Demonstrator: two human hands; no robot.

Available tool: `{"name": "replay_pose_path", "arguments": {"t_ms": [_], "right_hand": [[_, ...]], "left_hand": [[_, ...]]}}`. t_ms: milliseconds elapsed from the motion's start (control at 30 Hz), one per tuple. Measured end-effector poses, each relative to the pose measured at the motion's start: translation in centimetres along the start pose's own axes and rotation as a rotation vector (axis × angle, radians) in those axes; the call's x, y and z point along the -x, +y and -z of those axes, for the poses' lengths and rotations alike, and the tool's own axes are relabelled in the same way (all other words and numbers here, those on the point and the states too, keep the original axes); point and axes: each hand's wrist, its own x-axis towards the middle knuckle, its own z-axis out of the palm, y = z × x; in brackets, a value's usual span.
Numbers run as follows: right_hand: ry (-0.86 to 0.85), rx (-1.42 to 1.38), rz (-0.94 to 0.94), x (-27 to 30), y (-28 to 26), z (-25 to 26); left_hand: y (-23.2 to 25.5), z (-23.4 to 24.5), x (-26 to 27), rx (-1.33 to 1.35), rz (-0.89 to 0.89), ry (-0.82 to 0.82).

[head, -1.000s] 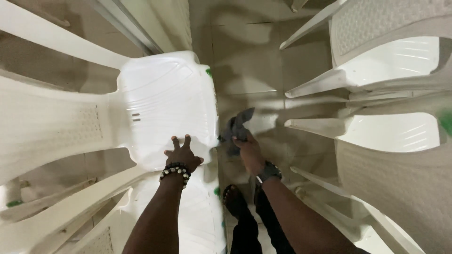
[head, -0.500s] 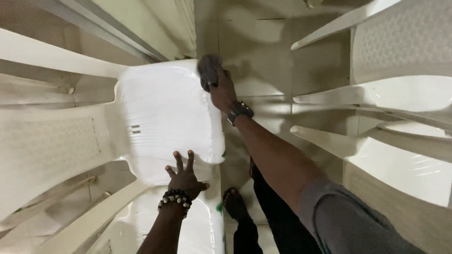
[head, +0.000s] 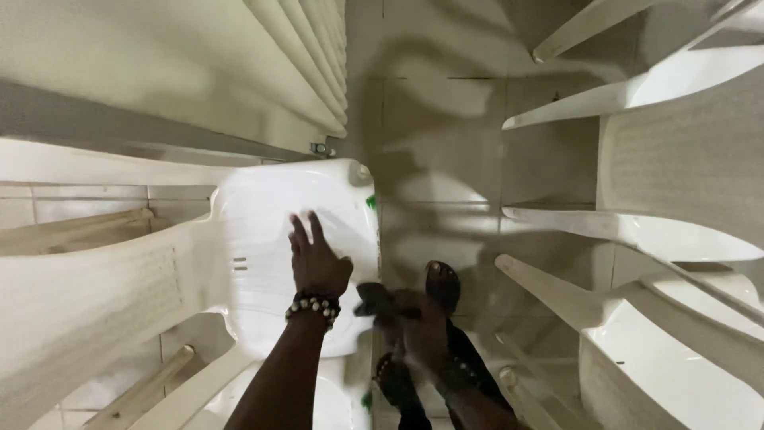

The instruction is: Wiping down multiple white plastic chairs with a cleaning cloth.

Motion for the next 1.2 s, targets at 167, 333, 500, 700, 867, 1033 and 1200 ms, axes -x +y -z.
{"name": "replay_pose_path", "arguments": {"t_ms": [167, 333, 500, 700, 867, 1033, 1200], "right_hand": [[0.224, 0.325, 0.608, -8.5, -9.7, 2.5], [-0.043, 0.724, 1.116, -20.1, -12.2, 1.5], [0.033, 0.948, 0.711, -25.7, -14.4, 0.3], [-0.151, 0.916, 0.421, -32.9, -13.2, 2.3], [-0.221, 0.814, 0.664, -47.0, -7.8, 4.3], [-0.232, 0.857, 0.629, -57.4, -4.0, 4.7], [-0.185, 0.414, 0.087, -51.4, -8.8, 3.8]], "left_hand": [[6.2, 1.2, -2.0, 0.053, 0.142, -0.137], [6.7, -0.7, -2.8, 0.032, 0.199, -0.19], [7.9, -0.9, -4.7, -0.098, 0.321, -0.343], [7.8, -0.8, -3.6, -0.252, 0.278, -0.439], [8.8, 0.3, -4.5, -0.417, 0.268, -0.41], [7.7, -0.8, -5.1, -0.328, 0.272, -0.477], [8.2, 0.2, -5.1, -0.277, 0.274, -0.488]]}}
